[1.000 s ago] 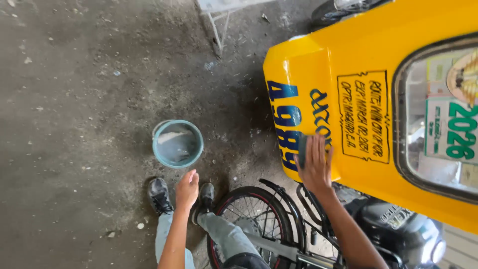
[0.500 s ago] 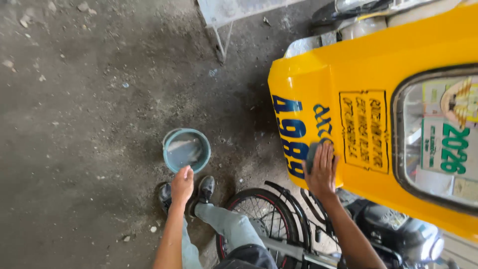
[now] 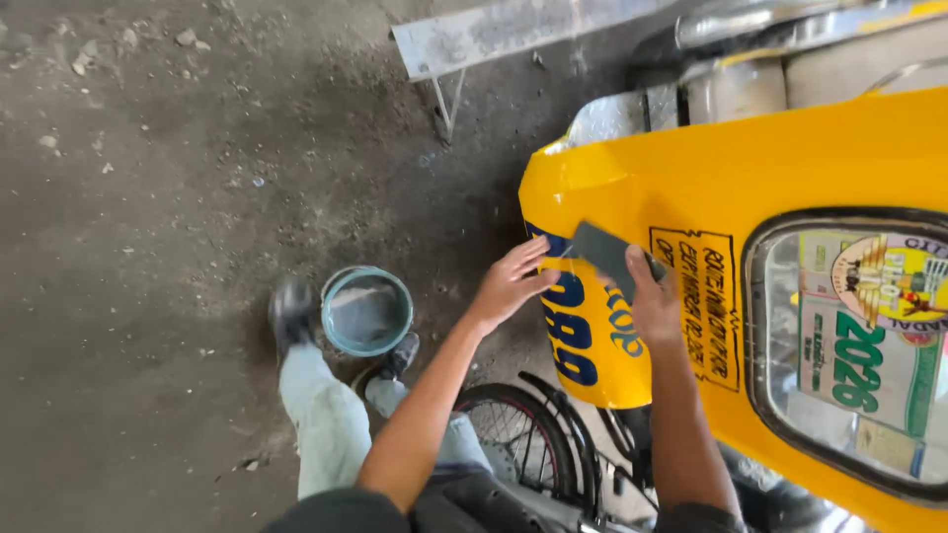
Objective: The person scrubs the side panel of a yellow tricycle using a sponge and water from a nearby bucket. They repeatedly dip the sponge into the water and wipe the vehicle's surface, focusing on the area around the license plate and printed text.
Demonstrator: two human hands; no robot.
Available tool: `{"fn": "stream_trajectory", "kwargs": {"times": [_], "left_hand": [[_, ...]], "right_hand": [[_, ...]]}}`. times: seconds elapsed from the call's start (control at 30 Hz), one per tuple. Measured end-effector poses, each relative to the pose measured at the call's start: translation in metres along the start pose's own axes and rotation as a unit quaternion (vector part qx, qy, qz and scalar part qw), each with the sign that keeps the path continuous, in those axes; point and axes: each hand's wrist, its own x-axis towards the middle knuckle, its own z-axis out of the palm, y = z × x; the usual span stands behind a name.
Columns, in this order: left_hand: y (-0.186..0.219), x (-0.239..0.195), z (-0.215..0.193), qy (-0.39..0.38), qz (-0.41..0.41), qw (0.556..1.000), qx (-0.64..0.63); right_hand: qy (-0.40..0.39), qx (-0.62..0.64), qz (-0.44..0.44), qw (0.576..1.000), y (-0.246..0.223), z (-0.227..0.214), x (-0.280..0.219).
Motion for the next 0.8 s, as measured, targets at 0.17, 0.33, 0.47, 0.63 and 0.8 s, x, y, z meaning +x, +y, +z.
{"fn": "stream_trajectory", "kwargs": {"times": [0.17,0.33,0.47,0.63,0.8], "left_hand": [[0.039,0.031,0.038,-0.217,-0.157,0.914,-0.305],[0.03,0.092,0.018,-0.169,-0.232,0.923,-0.256],[0.094,0.154,-0.016,-0.063,-0.039,0.991,-0.114],[0.071,0.171,0.055,-0.145,0.067,0.806,0.57],[0.059,0.183,0.078,-0.168,0.011,0.828,0.534]], "right_hand": [[-0.025,0.106,0.239,0.965,-0.011,0.02,0.016],[-0.015,-0.027,0.132,0.991,-0.046,0.051,0.042],[0.059,-0.308,-0.121,0.942,-0.049,0.048,0.049],[0.005,-0.5,-0.234,0.834,0.044,0.034,0.048],[-0.018,-0.579,-0.197,0.791,0.047,0.036,0.05]]}}
